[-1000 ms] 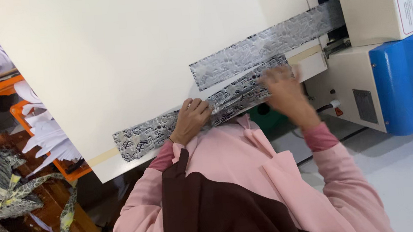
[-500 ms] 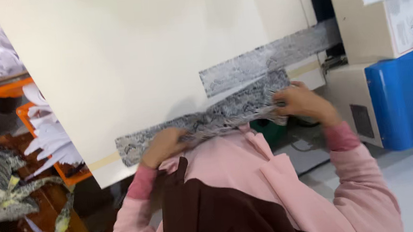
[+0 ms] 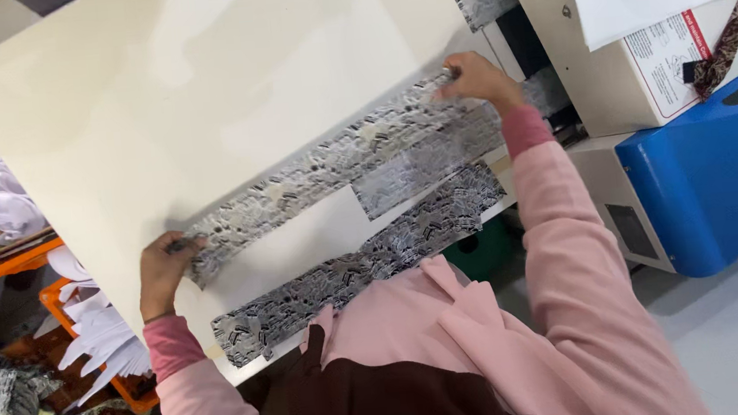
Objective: The person places patterned paper strips onto a white board, then inserts white paper sheets between them. They repeat this process multiple times, stacking the assembled units on the table. Another person occasionally assists by handing over paper strips.
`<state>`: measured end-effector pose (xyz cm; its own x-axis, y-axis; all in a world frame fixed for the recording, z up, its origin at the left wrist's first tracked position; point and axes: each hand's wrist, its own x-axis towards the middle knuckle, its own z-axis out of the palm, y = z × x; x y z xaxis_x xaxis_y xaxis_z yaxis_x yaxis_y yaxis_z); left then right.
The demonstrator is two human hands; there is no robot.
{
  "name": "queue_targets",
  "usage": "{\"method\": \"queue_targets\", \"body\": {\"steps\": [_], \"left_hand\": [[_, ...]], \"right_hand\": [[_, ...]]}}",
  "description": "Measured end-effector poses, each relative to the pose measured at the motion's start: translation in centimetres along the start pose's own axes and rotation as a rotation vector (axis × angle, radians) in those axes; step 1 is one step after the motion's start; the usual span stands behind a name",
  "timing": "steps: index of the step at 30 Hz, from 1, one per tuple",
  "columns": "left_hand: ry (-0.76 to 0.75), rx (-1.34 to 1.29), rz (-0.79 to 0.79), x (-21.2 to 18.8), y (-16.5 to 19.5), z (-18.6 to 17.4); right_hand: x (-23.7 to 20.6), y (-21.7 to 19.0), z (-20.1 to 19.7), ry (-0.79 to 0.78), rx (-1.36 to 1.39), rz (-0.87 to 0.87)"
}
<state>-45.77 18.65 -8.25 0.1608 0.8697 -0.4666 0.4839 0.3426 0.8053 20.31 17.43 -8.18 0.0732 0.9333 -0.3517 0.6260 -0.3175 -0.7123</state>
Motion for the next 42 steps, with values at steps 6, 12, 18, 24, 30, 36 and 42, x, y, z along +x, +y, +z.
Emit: {"method": "queue_targets", "body": {"steps": [6, 12, 18, 24, 30, 36, 42], "left_hand": [[0.244, 0.385, 0.11, 1.2, 0.6, 1.0], [0.46, 0.843, 0.207, -1.0, 0.7, 2.4], [0.436, 0.829, 0.38, -3.8, 2.9, 8.1], [0.166, 0.824, 0.621, -3.1, 10.2, 17.9], [-0.046, 0.675, 0.875, -3.4, 21.2, 25.0], [-0.191, 0.58, 1.268, -3.3, 31.6, 35.1], [0.003, 0.618, 1.642, -2.7, 39.6, 47.6]], "right_hand": [[1.4, 0.3, 1.6, 0.237, 0.023, -0.047], [-2.5, -2.3, 2.5, 0.478, -0.176, -0.125], [-10.6, -2.4, -1.8, 1.018, -0.546, -0.055], [-16.5, 1.6, -9.7, 1.138, -0.765, 0.074], [-18.0, 3.5, -12.4, 1.189, -0.516, -0.127], [-20.1, 1.7, -11.3, 1.314, -0.315, -0.254], [-22.4, 0.1, -9.3, 1.249, -0.389, -0.246]]}}
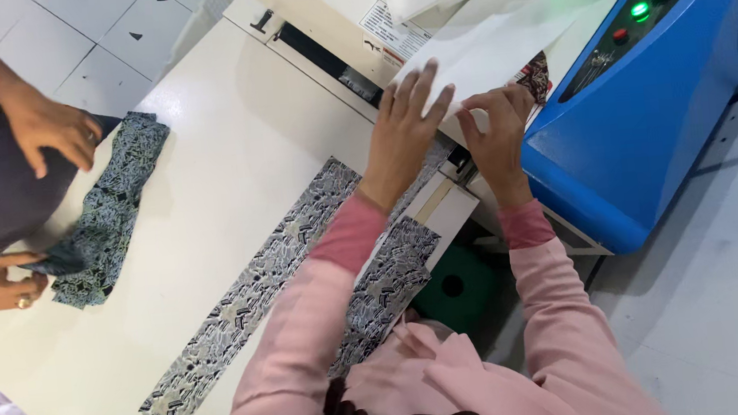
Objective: The person places patterned paper strips onto a white board, then inserts white paper sheets between them. They repeat this process multiple times, stacking the assembled units on the table. Another person occasionally assists by handing over paper strips.
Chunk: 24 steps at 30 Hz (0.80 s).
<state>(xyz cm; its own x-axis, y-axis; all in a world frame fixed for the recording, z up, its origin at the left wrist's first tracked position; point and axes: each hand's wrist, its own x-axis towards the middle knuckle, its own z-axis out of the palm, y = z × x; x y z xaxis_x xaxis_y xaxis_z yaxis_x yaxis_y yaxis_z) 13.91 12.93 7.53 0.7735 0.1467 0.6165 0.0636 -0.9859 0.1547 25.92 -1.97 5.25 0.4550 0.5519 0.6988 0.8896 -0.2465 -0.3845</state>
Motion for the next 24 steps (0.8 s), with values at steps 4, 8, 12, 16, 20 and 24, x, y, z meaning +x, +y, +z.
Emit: {"method": "queue_targets", "body": {"steps": [4, 8, 12, 16, 20, 24], "left_hand": [[0.011, -0.01, 0.023, 2.2, -0.1, 1.8], [0.066, -0.003, 0.001, 2.4, -0.2, 1.4], [0.003, -0.143, -0.149, 2.6, -0.5, 0.6], [-0.007, -0.243, -0.173, 2.7, -1.2, 0.3], [0.042, -0.321, -0.13, 3.2, -1.8, 0.4], [0.103, -0.347, -0.135, 4.0, -1.0, -0.4]], "right_hand": [[-0.1, 0.5, -0.8, -0.046, 0.069, 0.088], [0.3, 0.7, -1.9, -0.082, -0.059, 0.062], [1.2, 0.6, -3.1, -0.212, -0.018, -0.034], [2.9, 1.5, -3.4, -0.411, 0.229, 0.061], [4.2, 3.7, -3.1, -0.459, 0.119, 0.069], [4.8, 7.9, -1.4, -0.403, -0.2, -0.035]]}}
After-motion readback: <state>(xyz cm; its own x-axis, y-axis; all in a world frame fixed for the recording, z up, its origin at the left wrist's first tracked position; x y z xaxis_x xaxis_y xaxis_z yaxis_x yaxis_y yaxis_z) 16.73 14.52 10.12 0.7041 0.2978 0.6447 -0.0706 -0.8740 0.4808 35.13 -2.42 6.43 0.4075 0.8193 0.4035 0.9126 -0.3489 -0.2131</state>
